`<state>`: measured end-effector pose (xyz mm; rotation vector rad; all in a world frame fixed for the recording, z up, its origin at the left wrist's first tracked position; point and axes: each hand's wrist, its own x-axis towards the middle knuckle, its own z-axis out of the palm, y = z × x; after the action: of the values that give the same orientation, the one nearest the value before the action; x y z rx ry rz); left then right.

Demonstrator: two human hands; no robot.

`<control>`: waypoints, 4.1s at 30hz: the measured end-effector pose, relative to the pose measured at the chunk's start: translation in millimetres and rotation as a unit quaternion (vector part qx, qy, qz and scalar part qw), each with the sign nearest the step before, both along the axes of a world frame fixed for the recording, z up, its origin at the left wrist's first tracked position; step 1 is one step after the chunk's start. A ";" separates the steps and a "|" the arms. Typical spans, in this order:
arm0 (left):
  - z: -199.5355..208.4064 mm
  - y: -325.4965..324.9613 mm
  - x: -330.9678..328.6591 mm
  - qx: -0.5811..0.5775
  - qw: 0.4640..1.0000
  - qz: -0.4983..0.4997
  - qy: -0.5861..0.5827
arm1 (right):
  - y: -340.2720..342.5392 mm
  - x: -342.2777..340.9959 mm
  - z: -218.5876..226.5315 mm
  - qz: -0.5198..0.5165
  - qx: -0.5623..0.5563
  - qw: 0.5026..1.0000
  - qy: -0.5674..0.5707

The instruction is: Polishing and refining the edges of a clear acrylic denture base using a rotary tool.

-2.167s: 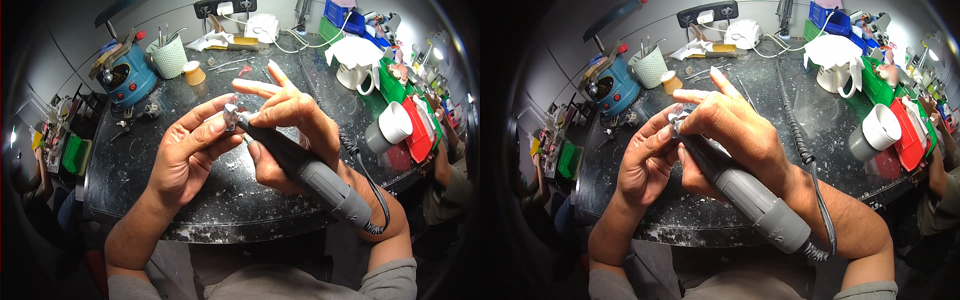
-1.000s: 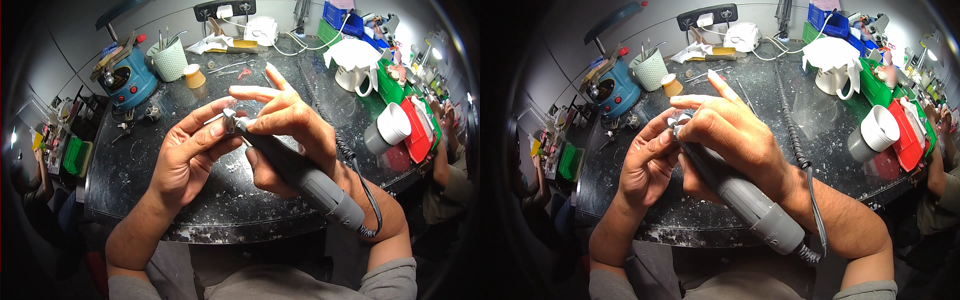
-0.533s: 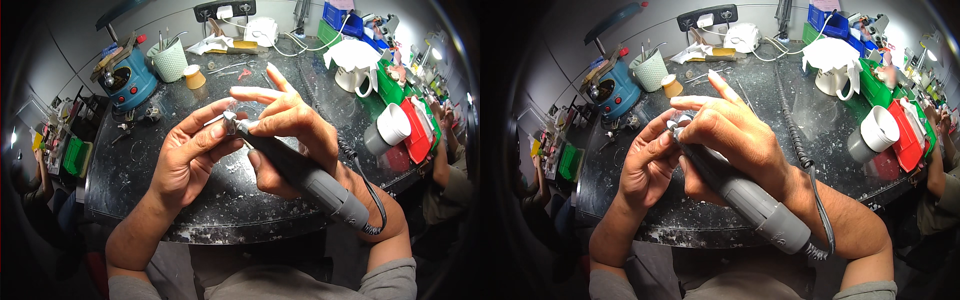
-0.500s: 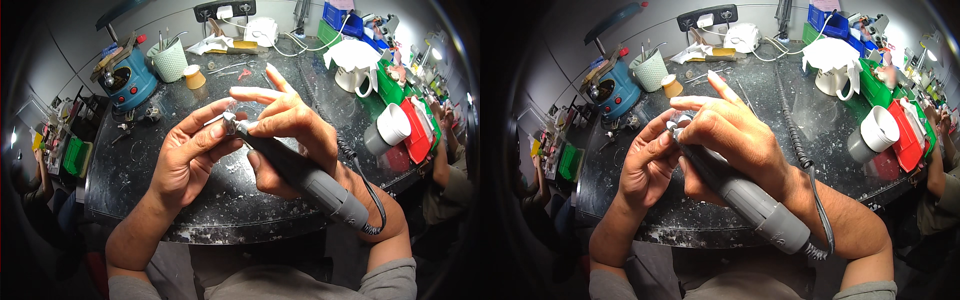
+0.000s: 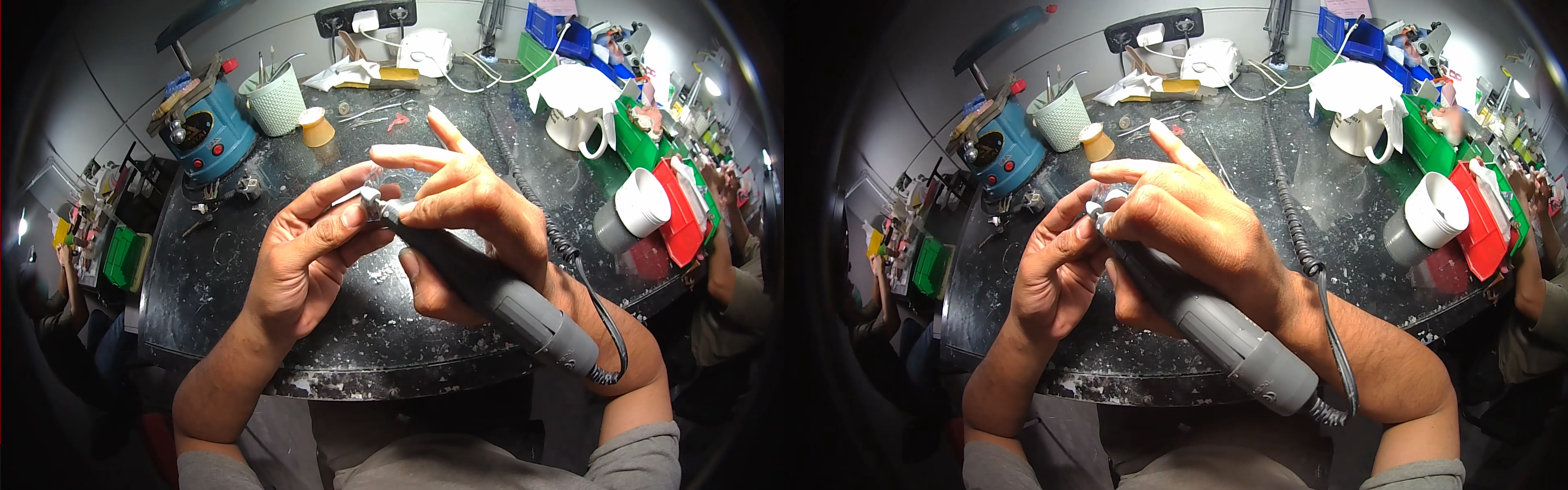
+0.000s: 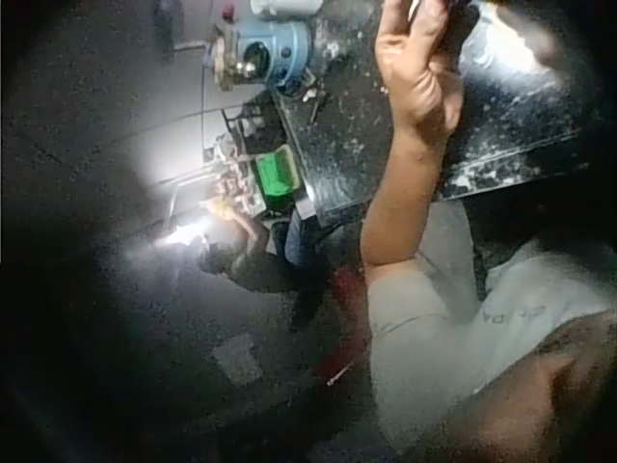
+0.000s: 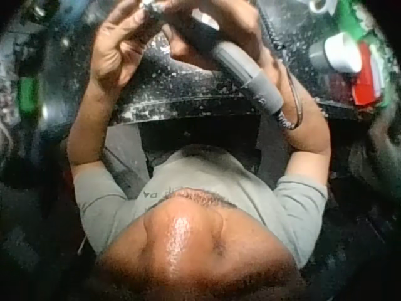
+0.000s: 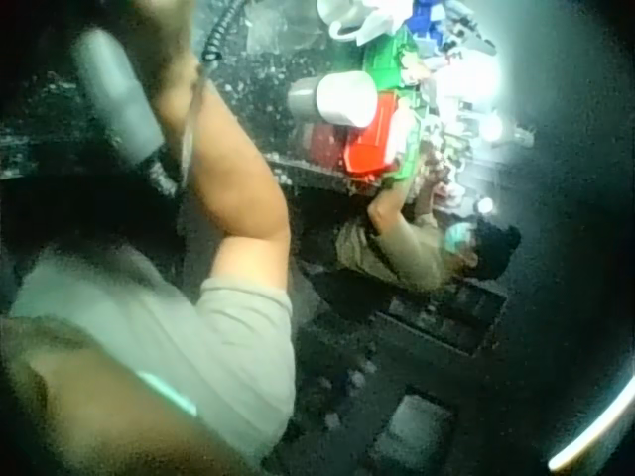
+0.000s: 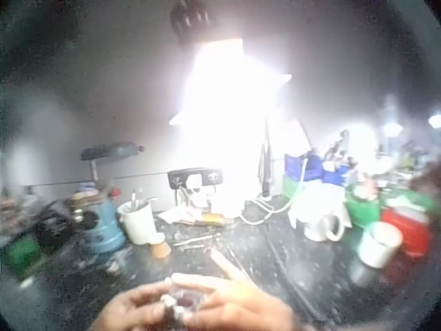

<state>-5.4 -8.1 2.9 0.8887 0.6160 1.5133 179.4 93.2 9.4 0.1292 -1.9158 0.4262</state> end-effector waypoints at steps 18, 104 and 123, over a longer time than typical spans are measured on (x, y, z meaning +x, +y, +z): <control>-0.5 0.1 -0.1 0.001 1.000 0.001 0.000 | -0.3 1.3 0.3 -0.004 0.009 1.000 -0.026; 5.3 -1.2 2.8 -0.019 0.994 0.032 0.100 | -7.6 -4.1 4.0 -0.049 -0.192 0.980 -0.009; 3.5 -0.9 -2.3 -0.028 1.000 -0.002 0.007 | -5.0 -2.4 -0.3 -0.073 -0.027 0.997 -0.005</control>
<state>-7.7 -9.0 6.5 0.8571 0.6628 1.4814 177.0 88.2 9.1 -0.0487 -1.9080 0.3797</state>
